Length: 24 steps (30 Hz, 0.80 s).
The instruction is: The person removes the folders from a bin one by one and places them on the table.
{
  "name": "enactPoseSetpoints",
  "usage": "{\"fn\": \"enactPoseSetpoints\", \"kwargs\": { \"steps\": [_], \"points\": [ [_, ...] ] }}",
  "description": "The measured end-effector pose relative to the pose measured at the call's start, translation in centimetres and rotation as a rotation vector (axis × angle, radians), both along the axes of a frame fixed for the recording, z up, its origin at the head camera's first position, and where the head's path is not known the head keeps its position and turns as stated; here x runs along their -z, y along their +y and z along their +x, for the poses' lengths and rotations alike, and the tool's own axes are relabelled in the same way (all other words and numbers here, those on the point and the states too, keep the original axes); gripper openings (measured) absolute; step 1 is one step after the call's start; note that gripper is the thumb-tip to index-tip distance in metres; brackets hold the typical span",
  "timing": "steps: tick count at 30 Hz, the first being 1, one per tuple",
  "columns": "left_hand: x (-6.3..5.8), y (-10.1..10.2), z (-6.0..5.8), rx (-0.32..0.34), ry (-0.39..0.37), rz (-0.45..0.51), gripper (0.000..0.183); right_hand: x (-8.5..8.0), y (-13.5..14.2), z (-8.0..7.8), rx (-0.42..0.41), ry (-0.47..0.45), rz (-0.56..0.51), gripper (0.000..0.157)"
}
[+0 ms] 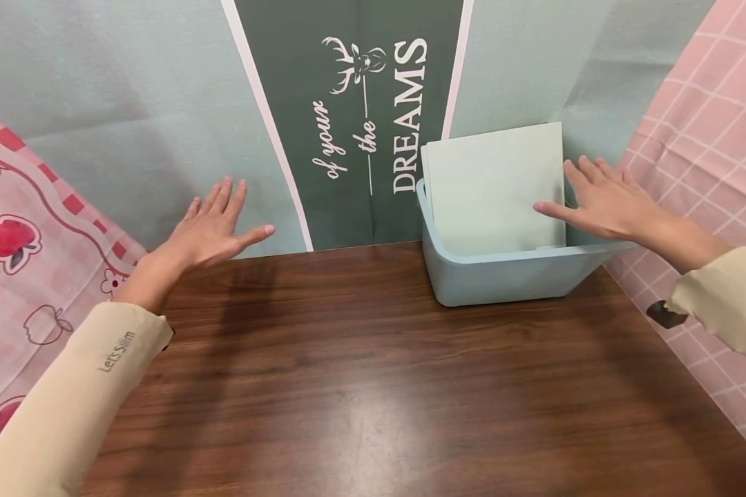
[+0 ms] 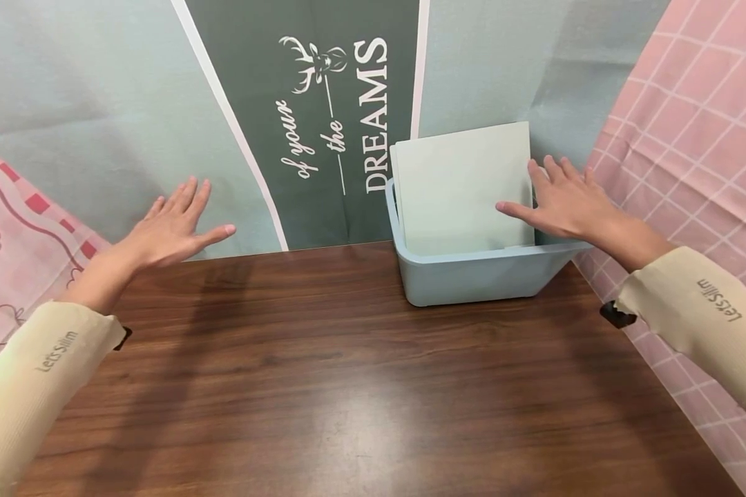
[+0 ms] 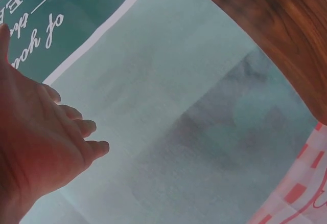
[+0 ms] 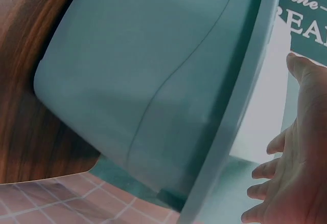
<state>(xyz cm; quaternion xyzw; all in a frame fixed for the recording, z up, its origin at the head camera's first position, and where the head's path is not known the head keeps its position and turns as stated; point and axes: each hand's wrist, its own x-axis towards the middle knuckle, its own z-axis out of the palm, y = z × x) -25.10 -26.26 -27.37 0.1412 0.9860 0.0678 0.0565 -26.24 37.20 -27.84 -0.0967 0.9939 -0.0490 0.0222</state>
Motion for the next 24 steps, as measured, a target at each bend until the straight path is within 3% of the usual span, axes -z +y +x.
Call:
{"fn": "enactPoseSetpoints", "kwargs": {
  "steps": [24],
  "points": [
    [0.3,2.8,-1.6,0.076,0.043,0.043,0.107,2.3,3.1,-0.3,0.023,-0.020,-0.014,0.106]
  ]
}}
